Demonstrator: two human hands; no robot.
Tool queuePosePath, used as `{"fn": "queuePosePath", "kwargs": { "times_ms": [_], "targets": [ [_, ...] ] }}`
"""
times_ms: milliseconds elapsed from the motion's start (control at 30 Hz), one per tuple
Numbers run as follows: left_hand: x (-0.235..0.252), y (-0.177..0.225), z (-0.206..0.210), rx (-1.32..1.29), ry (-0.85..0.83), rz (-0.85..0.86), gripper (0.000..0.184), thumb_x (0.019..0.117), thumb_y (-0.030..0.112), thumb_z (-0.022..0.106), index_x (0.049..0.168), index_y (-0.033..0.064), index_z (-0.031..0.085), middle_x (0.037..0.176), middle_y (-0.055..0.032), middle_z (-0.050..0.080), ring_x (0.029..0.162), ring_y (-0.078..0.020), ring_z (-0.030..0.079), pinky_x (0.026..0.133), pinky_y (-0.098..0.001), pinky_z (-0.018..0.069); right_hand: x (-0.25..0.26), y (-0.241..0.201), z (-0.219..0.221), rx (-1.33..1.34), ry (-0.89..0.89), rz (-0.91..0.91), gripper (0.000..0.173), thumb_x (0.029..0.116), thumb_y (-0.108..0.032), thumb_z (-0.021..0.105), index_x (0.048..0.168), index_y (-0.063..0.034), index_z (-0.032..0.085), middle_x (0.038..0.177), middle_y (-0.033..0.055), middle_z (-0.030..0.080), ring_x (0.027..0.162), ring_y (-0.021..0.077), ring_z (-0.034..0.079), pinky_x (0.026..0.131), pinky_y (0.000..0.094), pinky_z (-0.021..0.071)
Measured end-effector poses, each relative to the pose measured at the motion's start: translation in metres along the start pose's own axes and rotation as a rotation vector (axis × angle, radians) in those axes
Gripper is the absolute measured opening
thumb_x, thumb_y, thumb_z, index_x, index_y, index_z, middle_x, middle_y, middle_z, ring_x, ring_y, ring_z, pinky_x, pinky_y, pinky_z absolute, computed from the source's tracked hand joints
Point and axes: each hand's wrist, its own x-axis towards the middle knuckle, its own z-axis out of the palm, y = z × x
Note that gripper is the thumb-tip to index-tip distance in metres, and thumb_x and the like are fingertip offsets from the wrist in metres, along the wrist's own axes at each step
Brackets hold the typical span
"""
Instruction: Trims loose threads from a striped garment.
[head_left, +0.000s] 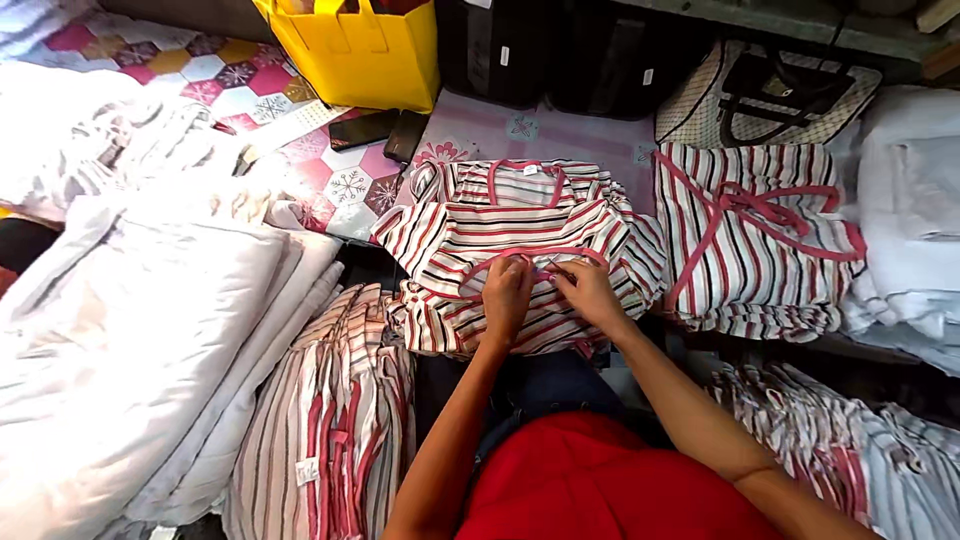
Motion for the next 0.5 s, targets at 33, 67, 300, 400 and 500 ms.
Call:
{"fn": "queuePosePath", "kwargs": {
  "times_ms": [33,67,300,400,500],
  "targets": [
    [-0.003,-0.006,0.000,-0.130,-0.008,0.041,0.011,0.0902,0.007,0.071,0.090,-0.0026,0.075,0.096,-0.0168,0.071,0.095,-0.0299,0.069,0.084,-0.0459,0.0567,0.003,0.007,0.004,0.054,-0.003,0.035,0.024,0.1015,-0.011,0.059,0.118,-0.0003,0.073,0.113,0.0182,0.071,0.107,0.0296,0.067,0.098,0.0481,0.0513],
    [-0.009,-0.011,-0.007,-0.245,-0.075,0.063,0.011,0.0907,0.007,0.070,0.090,-0.0022,0.076,0.099,-0.0160,0.072,0.099,-0.0278,0.067,0.089,-0.0445,0.0546,0.005,0.014,0.006,0.112,0.001,0.062,0.023,0.1014,-0.011,0.059,0.116,-0.0006,0.073,0.112,0.0171,0.071,0.102,0.0263,0.068,0.094,0.0448,0.0531],
    [-0.080,-0.020,-0.104,-0.023,-0.600,0.024,0.013,0.0924,0.004,0.066,0.097,0.0013,0.078,0.097,-0.0152,0.074,0.097,-0.0311,0.071,0.091,-0.0507,0.0554,0.001,0.022,-0.015,0.518,-0.054,0.242,0.018,0.1036,-0.011,0.058,0.111,0.0016,0.069,0.077,0.0009,0.061,0.052,0.0011,0.042,0.051,0.0189,0.0378],
    [-0.078,-0.005,-0.140,0.266,-1.081,-0.371,0.028,0.0937,0.014,0.072,0.120,0.0073,0.075,0.115,-0.0216,0.073,0.111,-0.0440,0.067,0.099,-0.0670,0.0475,-0.005,0.010,-0.022,0.607,-0.040,0.250,0.029,0.1102,-0.016,0.045,0.112,0.0031,0.067,0.073,-0.0005,0.061,0.046,0.0004,0.041,0.046,0.0171,0.0388],
    [-0.059,0.030,-0.146,0.271,-0.974,-0.313,0.024,0.0988,0.017,0.065,0.119,0.0076,0.075,0.109,-0.0199,0.074,0.106,-0.0421,0.069,0.094,-0.0658,0.0500,-0.009,-0.003,-0.019,0.648,-0.042,0.236,0.040,0.1135,-0.025,0.034,0.109,0.0010,0.065,0.063,-0.0032,0.053,0.046,0.0022,0.042,0.045,0.0174,0.0383]
  ]
}}
